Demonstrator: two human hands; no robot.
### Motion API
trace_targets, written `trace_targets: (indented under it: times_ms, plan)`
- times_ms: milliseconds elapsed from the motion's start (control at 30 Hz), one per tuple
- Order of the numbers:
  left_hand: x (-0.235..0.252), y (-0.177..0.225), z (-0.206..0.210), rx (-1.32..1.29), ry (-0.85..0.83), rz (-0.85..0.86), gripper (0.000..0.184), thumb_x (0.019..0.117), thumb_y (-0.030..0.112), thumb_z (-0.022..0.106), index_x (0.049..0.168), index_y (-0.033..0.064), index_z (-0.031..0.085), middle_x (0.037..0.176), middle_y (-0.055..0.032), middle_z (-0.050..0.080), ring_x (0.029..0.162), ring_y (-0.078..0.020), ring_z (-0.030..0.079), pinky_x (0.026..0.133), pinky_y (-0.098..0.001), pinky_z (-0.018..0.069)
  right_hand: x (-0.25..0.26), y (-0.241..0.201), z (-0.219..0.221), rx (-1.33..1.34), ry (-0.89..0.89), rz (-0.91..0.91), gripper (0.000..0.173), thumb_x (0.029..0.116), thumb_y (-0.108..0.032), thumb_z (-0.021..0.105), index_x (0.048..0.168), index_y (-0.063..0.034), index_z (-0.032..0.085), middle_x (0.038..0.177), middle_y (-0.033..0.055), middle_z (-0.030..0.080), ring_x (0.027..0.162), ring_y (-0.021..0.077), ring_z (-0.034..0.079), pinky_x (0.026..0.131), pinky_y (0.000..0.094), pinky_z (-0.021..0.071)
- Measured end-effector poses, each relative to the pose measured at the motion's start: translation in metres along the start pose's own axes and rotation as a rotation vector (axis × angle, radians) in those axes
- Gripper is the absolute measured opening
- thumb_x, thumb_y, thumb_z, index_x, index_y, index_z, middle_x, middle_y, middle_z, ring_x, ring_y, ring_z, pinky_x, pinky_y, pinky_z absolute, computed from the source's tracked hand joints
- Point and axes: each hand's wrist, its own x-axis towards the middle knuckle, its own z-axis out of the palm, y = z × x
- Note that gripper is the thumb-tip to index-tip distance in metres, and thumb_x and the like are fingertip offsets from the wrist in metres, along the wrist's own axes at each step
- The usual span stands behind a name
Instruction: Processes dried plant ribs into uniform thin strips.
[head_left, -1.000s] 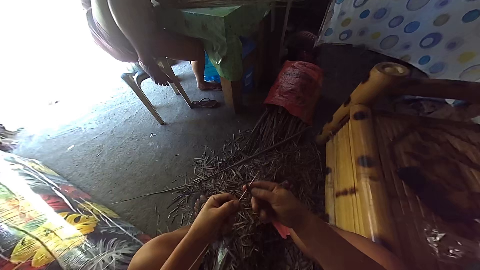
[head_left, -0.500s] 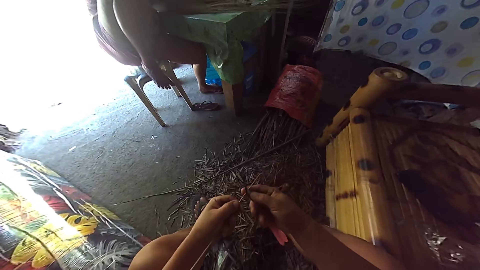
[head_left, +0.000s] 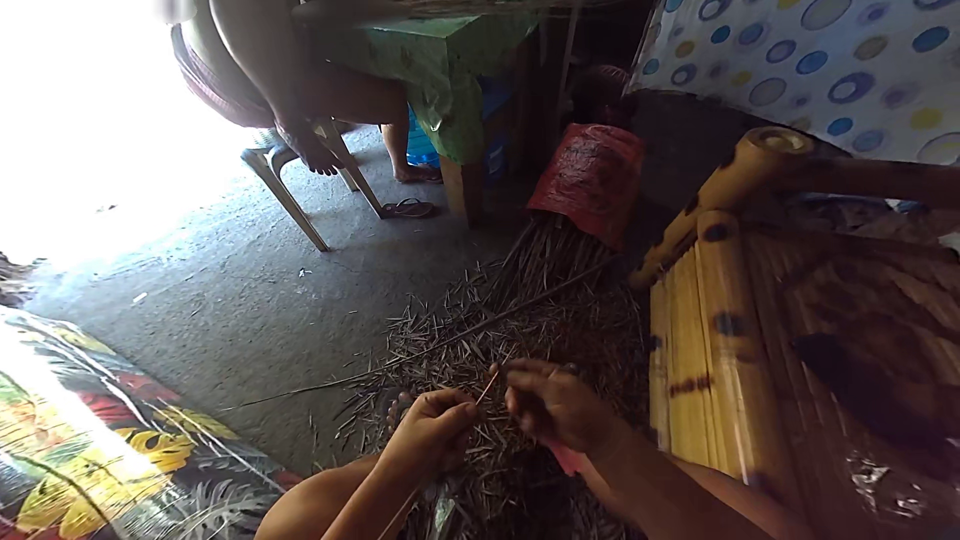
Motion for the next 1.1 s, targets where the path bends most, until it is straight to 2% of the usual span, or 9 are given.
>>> trace_targets:
  times_ms: [133,200,300,367,633,800,900,1000,1100]
  plan:
    - [-0.001,0.001,-0.001,0.020,-0.017,-0.001,0.015,0.0976,0.017,0.065,0.090,0.0068,0.073,0.058,0.0000,0.056,0.042,-0.0035,0.048,0.040,-0.0180,0.0411,0.014,-0.021,-0.036,0.105,0.258,-0.079,0.031,0.1103,-0.018,0.039,0.131,-0.0028,0.057,0.069,0.0022,0.059,0.049,0.0074,0.053,0.045,0.0214,0.0467]
    - [0.000,0.001,-0.001,0.041,0.000,0.006,0.014,0.0973,0.016,0.066,0.090,0.0069,0.074,0.058,-0.0001,0.057,0.042,-0.0031,0.047,0.040,-0.0175,0.0405,0.007,-0.023,-0.032,0.072,0.204,-0.071,0.033,0.1099,-0.017,0.040,0.133,-0.0014,0.057,0.070,0.0031,0.060,0.050,0.0082,0.055,0.045,0.0221,0.0478]
    - [-0.001,0.000,-0.001,0.058,0.007,0.013,0.012,0.0968,0.016,0.067,0.090,0.0077,0.073,0.059,0.0001,0.058,0.043,-0.0028,0.047,0.040,-0.0173,0.0398,-0.006,-0.010,-0.004,-0.004,-0.009,0.026,0.031,0.1074,-0.016,0.045,0.132,-0.0026,0.059,0.072,0.0044,0.064,0.052,0.0081,0.058,0.047,0.0218,0.0495]
    - [-0.003,-0.001,-0.002,0.060,-0.018,0.017,0.012,0.0969,0.016,0.067,0.092,0.0079,0.073,0.060,0.0003,0.058,0.043,-0.0023,0.047,0.040,-0.0169,0.0394,-0.007,-0.002,0.006,0.013,-0.051,0.064,0.029,0.1069,-0.015,0.047,0.129,-0.0013,0.060,0.072,0.0062,0.064,0.052,0.0091,0.059,0.047,0.0218,0.0503]
    - [0.002,-0.001,-0.001,0.117,-0.009,-0.005,0.013,0.0966,0.019,0.068,0.091,0.0082,0.074,0.058,0.0013,0.056,0.042,-0.0029,0.047,0.040,-0.0180,0.0401,0.009,-0.011,-0.023,-0.019,0.044,-0.025,0.030,0.1058,-0.012,0.050,0.131,-0.0002,0.062,0.068,0.0059,0.062,0.048,0.0087,0.055,0.044,0.0224,0.0474]
    - [-0.003,0.003,-0.003,0.145,0.000,-0.014,0.012,0.0967,0.017,0.067,0.091,0.0080,0.072,0.057,0.0012,0.056,0.042,-0.0036,0.046,0.039,-0.0182,0.0392,0.022,-0.020,-0.048,-0.011,0.292,-0.056,0.031,0.1097,-0.016,0.044,0.133,-0.0003,0.058,0.070,0.0048,0.061,0.049,0.0092,0.054,0.043,0.0229,0.0466]
    - [-0.001,0.003,-0.001,0.141,0.025,-0.005,0.011,0.0967,0.016,0.067,0.091,0.0073,0.072,0.059,0.0005,0.056,0.042,-0.0038,0.046,0.039,-0.0187,0.0392,0.009,-0.020,-0.035,-0.037,0.136,-0.017,0.034,0.1097,-0.019,0.041,0.131,-0.0012,0.060,0.072,0.0039,0.062,0.051,0.0090,0.056,0.046,0.0232,0.0495]
    - [0.000,0.002,-0.001,0.148,0.021,-0.006,0.011,0.0970,0.015,0.067,0.091,0.0074,0.072,0.060,0.0008,0.057,0.043,-0.0034,0.046,0.040,-0.0183,0.0387,0.000,-0.005,-0.007,-0.029,-0.035,0.046,0.031,0.1074,-0.017,0.046,0.131,-0.0022,0.060,0.071,0.0052,0.063,0.052,0.0091,0.058,0.047,0.0227,0.0507]
    - [-0.001,-0.001,-0.001,0.163,0.010,-0.018,0.010,0.0961,0.015,0.069,0.090,0.0080,0.072,0.059,0.0007,0.056,0.043,-0.0036,0.046,0.040,-0.0185,0.0382,0.009,-0.002,-0.015,-0.009,0.072,-0.002,0.030,0.1078,-0.017,0.044,0.128,-0.0017,0.060,0.069,0.0031,0.062,0.050,0.0077,0.056,0.046,0.0222,0.0492]
